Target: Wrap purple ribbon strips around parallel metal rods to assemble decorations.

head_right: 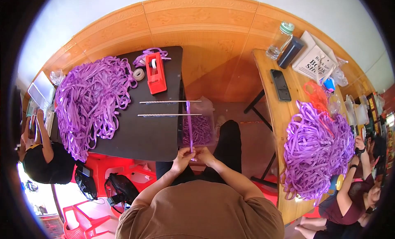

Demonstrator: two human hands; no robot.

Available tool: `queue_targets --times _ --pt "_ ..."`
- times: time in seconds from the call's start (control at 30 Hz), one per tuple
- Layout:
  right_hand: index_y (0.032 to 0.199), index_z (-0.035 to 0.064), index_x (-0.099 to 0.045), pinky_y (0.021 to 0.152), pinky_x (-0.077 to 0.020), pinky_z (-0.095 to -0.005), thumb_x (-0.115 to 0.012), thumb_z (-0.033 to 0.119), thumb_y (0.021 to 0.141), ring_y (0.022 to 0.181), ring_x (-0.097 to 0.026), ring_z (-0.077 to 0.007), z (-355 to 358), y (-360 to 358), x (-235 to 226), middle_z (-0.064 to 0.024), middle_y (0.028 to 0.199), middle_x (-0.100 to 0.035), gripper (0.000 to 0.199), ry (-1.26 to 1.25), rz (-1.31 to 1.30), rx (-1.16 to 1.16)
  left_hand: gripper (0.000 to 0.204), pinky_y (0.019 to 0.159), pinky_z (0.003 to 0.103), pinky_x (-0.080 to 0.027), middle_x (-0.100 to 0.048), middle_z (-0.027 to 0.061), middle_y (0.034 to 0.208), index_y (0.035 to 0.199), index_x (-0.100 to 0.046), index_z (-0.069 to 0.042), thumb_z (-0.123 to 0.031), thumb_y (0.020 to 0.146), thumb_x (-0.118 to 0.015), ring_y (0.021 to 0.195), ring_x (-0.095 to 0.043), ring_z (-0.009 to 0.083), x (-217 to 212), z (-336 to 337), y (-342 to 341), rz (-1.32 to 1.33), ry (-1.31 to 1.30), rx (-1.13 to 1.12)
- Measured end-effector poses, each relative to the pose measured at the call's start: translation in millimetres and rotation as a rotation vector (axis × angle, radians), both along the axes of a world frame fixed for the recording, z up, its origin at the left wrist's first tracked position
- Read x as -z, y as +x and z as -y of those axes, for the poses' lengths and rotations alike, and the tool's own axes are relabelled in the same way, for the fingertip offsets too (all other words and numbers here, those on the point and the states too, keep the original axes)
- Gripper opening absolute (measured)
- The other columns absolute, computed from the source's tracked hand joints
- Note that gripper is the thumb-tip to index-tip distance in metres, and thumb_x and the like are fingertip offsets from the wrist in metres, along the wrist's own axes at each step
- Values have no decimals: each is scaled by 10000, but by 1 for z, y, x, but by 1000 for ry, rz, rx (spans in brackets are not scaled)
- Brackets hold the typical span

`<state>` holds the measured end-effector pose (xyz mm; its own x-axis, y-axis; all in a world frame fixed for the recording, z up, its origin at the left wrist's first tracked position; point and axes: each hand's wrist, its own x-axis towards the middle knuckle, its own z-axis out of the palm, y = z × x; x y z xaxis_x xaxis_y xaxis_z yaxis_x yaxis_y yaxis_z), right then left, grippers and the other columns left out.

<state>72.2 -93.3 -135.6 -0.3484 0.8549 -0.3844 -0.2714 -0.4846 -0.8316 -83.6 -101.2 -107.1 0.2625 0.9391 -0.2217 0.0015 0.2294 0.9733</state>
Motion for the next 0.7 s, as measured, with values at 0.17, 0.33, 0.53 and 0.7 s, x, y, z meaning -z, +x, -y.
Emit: queue_targets --times 0.17,0.33,0.53,0.7 --pt "775 -26 -627 486 -427 -241 -634 -97 662 568 -578 -139 -2 8 -2 -79 675 -615 133 -90 143 -25 147 641 266 -482 -652 101 800 871 -683 -9 -114 774 -719 694 -617 160 -25 5 -4 -351 153 63" --pt "787 -22 -656 537 -463 -253 -649 -118 659 607 -602 -142 -6 12 -11 -67 701 -638 160 -144 176 -158 156 598 289 -457 -635 107 726 814 -690 -10 -156 771 -722 665 -606 196 -28 0 -5 -377 218 51" --pt "776 -11 -660 583 -465 -246 -676 -67 677 643 -587 -111 7 24 -49 -39 702 -640 115 -63 138 -237 139 599 300 -462 -611 100 767 822 -660 -8 -107 758 -733 661 -591 197 -56 1 19 -273 302 -160" --pt "917 4 -714 750 -467 -230 -718 71 753 735 -604 -98 22 34 -72 -36 802 -685 177 123 155 -409 198 643 311 -477 -573 98 919 975 -601 -17 -80 808 -685 740 -583 194 -83 -2 34 -329 563 -279"
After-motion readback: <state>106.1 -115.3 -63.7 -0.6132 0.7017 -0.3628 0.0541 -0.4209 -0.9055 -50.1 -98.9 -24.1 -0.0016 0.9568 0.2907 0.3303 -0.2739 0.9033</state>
